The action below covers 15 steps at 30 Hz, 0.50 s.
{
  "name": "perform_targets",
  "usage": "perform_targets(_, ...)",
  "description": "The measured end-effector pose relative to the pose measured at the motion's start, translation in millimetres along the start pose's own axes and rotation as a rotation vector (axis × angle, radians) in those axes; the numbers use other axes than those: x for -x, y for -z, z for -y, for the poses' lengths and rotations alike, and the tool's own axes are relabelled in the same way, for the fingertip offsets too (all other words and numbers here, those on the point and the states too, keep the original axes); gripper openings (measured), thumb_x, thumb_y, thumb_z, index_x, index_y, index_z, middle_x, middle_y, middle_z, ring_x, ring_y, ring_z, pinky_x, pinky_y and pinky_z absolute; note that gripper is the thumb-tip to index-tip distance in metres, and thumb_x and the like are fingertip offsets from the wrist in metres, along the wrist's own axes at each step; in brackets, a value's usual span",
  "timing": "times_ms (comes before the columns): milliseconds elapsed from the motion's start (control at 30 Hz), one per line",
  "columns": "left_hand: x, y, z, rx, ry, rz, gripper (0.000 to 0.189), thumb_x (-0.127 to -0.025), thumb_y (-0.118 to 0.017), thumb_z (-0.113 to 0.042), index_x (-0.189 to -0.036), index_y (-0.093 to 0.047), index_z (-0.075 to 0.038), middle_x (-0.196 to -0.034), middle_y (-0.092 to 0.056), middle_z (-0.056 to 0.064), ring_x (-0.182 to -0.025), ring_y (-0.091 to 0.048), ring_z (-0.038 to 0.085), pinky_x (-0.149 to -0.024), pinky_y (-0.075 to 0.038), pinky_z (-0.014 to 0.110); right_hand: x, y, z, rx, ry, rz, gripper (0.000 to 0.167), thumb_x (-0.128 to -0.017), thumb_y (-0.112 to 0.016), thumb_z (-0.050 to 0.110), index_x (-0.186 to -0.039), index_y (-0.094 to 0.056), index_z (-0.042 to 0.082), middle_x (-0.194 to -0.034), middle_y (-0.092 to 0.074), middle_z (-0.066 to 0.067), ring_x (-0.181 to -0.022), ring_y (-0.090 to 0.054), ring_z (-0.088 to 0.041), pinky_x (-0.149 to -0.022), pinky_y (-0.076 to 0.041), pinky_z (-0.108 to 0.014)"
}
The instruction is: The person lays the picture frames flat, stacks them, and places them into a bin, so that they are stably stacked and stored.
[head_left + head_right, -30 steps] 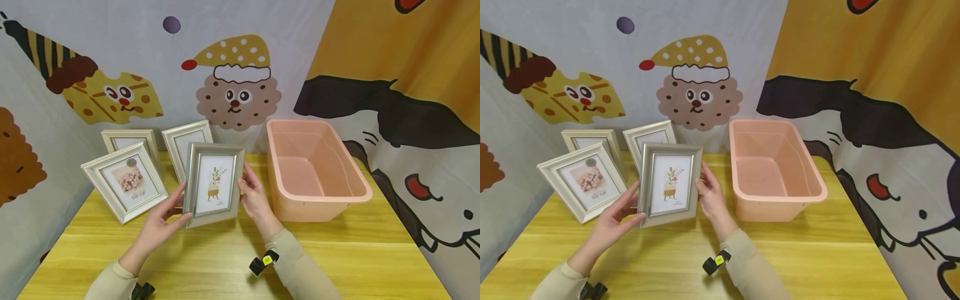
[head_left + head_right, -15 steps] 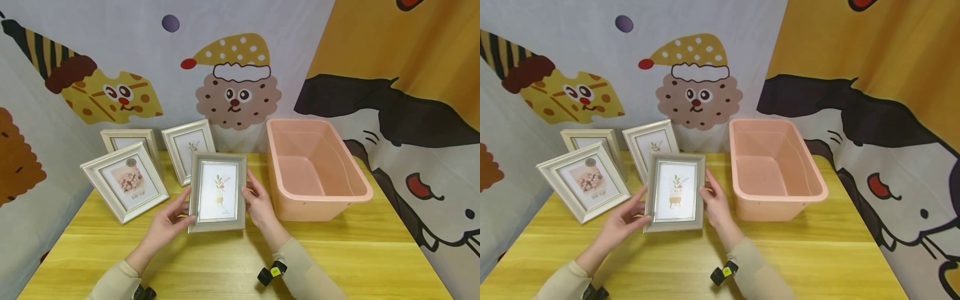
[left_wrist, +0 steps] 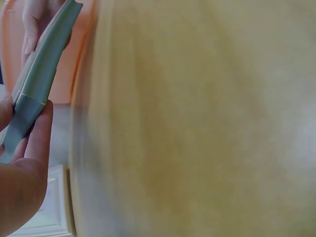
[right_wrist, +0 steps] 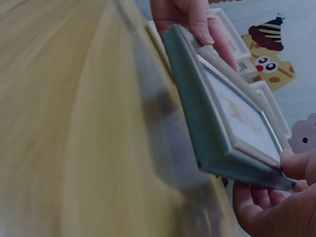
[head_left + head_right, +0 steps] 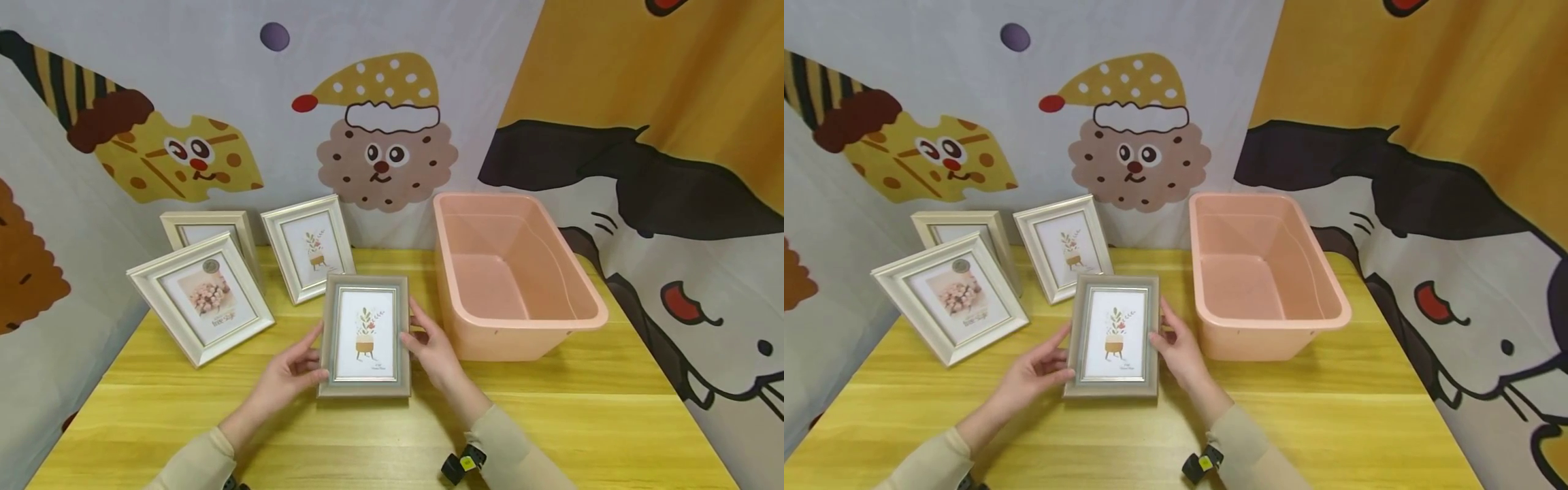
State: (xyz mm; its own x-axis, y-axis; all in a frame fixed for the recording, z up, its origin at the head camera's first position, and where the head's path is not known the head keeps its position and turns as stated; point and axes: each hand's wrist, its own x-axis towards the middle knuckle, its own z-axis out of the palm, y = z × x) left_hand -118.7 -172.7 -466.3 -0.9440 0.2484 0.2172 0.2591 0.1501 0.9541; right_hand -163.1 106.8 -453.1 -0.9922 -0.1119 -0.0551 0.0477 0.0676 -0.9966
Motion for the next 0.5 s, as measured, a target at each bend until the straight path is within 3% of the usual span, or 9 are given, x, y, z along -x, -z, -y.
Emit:
perform_targets(167, 0.7, -3.3, 6.9, 0.034, 0.066, 0.025, 0.082, -0.079, -0.076, 0.006, -0.150, -0.035, -0.001, -0.104, -0.066, 0.025, -0.093, -0.065, 0.013, -0.086, -0.054, 0.025, 4.7, 6, -6, 0.111, 0.041, 0.020, 0.076, -0.090, -0.067, -0.003, -0.155, -0.034, 0.017, -0.131, -0.051, -0.025, -0.099, -0.057, -0.029, -0.082, -0.055, -0.030)
perform_targets(300, 0.3, -4.6, 12.3, 0.045, 0.065, 0.068, 0.081, -0.081, -0.075, 0.006, -0.150, -0.033, 0.001, -0.105, -0.064, 0.027, -0.093, -0.066, 0.016, -0.085, -0.055, 0.026, 7.3, 9, -10, 0.190, 0.036, 0.031, 0.077, -0.090, -0.069, 0.000, -0.156, -0.031, 0.014, -0.130, -0.054, -0.025, -0.093, -0.059, -0.026, -0.065, -0.057, -0.033)
perform_targets(400, 0.0, -5.0, 14.9, 0.049, 0.076, 0.091, 0.080, -0.082, -0.075, 0.005, -0.150, -0.032, 0.003, -0.106, -0.064, 0.028, -0.092, -0.066, 0.018, -0.083, -0.056, 0.027, 8.0, 11, -13, 0.239, 0.026, 0.045, 0.079, -0.090, -0.071, 0.004, -0.157, -0.029, 0.015, -0.135, -0.052, -0.027, -0.076, -0.059, -0.022, -0.051, -0.054, -0.034)
perform_targets(500, -0.3, -4.7, 15.4, 0.055, 0.103, 0.110, 0.080, -0.083, -0.074, 0.005, -0.150, -0.031, 0.002, -0.108, -0.063, 0.030, -0.092, -0.067, 0.022, -0.081, -0.057, 0.029, 7.6, 14, -16, 0.280, 0.017, 0.059, 0.079, -0.090, -0.072, 0.008, -0.157, -0.029, 0.016, -0.142, -0.046, -0.030, -0.060, -0.053, -0.020, -0.048, -0.052, -0.032)
